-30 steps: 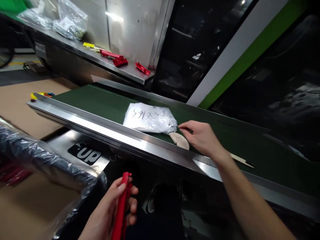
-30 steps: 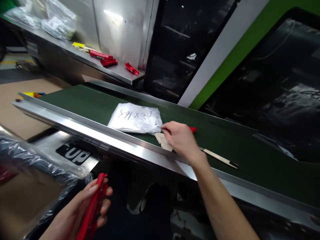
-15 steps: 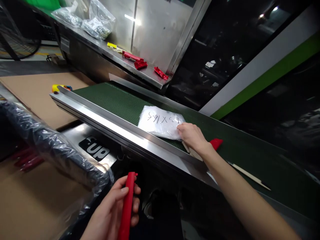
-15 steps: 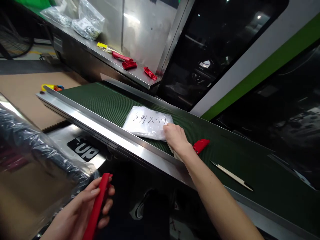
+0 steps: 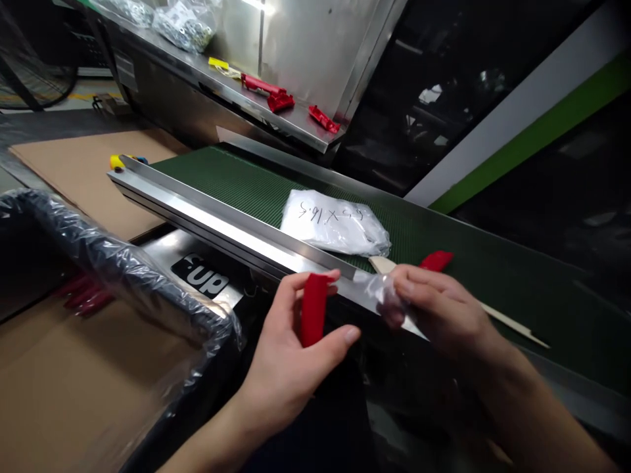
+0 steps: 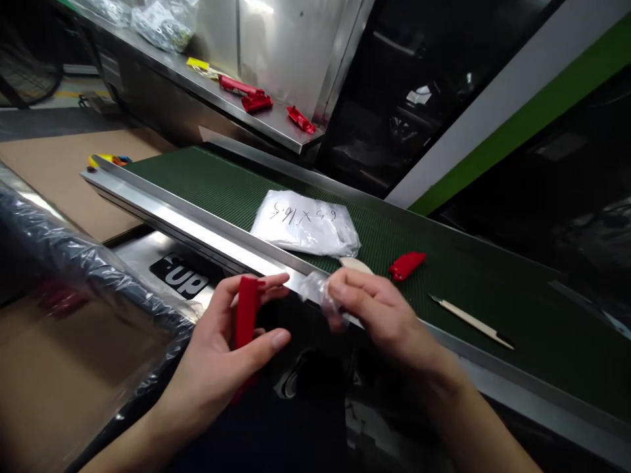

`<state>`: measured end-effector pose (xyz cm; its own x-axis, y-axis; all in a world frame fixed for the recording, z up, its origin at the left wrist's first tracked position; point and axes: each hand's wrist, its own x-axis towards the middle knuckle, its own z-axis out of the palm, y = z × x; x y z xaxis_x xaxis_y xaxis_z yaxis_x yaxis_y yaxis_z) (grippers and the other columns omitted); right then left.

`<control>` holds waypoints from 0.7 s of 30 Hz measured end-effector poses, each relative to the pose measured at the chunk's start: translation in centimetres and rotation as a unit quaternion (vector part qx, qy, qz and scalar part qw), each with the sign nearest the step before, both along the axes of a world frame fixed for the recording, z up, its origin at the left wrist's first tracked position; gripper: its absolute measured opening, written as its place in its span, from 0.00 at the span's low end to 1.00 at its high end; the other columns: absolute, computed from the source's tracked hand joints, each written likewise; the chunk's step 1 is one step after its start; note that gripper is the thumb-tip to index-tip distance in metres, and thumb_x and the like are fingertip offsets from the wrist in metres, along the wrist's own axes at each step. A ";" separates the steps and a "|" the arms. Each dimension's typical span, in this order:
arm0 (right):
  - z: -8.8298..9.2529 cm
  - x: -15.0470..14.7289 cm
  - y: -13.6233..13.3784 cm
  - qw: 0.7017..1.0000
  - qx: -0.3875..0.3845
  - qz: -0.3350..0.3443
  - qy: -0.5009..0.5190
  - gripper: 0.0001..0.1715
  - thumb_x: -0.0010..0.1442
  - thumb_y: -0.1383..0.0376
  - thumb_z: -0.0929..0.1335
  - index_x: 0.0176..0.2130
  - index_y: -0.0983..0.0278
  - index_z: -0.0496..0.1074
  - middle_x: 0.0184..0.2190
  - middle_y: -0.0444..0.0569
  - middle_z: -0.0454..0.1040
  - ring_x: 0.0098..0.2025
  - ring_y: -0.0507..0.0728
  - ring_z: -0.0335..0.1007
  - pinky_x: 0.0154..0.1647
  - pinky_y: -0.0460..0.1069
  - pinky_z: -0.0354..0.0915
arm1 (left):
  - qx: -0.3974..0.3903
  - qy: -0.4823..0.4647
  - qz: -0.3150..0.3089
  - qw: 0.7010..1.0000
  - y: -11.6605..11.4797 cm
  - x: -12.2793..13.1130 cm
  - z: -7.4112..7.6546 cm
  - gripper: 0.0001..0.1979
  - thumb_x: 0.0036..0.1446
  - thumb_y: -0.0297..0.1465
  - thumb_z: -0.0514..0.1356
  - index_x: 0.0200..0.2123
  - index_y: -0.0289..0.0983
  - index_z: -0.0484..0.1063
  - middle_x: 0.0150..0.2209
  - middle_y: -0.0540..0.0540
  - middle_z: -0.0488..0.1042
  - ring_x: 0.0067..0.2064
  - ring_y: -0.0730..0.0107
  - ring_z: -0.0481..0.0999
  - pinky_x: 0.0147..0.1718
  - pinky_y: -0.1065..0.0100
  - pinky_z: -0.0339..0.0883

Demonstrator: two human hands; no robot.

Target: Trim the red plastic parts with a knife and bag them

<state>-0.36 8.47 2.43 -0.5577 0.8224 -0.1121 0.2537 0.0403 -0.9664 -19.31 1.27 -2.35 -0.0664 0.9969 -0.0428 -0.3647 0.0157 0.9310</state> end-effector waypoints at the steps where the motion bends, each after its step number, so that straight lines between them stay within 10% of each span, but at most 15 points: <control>1: -0.5 -0.1 -1.2 0.999 -0.040 0.012 0.018 0.21 0.67 0.53 0.63 0.29 0.64 0.67 0.24 0.44 0.66 0.28 0.50 0.61 0.30 0.46 0.59 | 0.023 0.000 -0.020 1.000 0.2 0.5 0.1 0.22 0.50 0.27 0.69 0.46 0.40 0.64 0.53 0.47 0.72 0.54 0.69 0.71 0.43 0.75 0.68; 7: -3.6 0.6 -4.8 0.996 -0.025 -0.073 -0.045 0.30 0.69 0.48 0.60 0.24 0.64 0.62 0.21 0.41 0.60 0.24 0.48 0.54 0.25 0.45 0.53 | -0.084 -0.040 -0.084 0.992 -0.6 2.0 -1.6 0.20 0.54 0.35 0.67 0.46 0.40 0.61 0.29 0.56 0.69 0.21 0.83 0.65 0.18 0.79 0.60; 12: -4.6 2.1 -5.5 0.987 0.018 -0.142 -0.075 0.21 0.67 0.48 0.63 0.38 0.61 0.73 0.31 0.43 0.71 0.33 0.50 0.66 0.33 0.44 0.61 | -0.130 0.015 -0.076 0.989 -1.5 2.3 -2.6 0.21 0.55 0.36 0.67 0.47 0.41 0.62 0.30 0.56 0.67 0.20 0.84 0.65 0.18 0.79 0.60; 16: -4.3 3.0 -6.5 0.994 -0.055 -0.078 -0.060 0.26 0.60 0.53 0.72 0.56 0.54 0.66 0.46 0.43 0.73 0.43 0.52 0.69 0.43 0.46 0.66 | -0.114 0.068 -0.085 0.988 -1.7 2.7 -2.9 0.19 0.55 0.35 0.66 0.47 0.40 0.64 0.31 0.55 0.69 0.22 0.84 0.66 0.21 0.79 0.62; 21: -5.9 3.6 -7.3 0.971 -0.199 -0.104 0.078 0.27 0.65 0.47 0.64 0.53 0.63 0.70 0.39 0.50 0.75 0.39 0.54 0.72 0.34 0.45 0.67 | -0.111 0.068 -0.095 0.987 -1.5 3.0 -3.1 0.20 0.54 0.33 0.67 0.48 0.41 0.63 0.35 0.53 0.72 0.25 0.82 0.68 0.25 0.78 0.65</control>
<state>3.25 1.16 -3.48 -0.4191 0.8281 -0.3724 0.0662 -0.3812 -0.9221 -16.31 -0.21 -5.43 0.1009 0.9587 -0.2659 -0.2078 0.2816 0.9368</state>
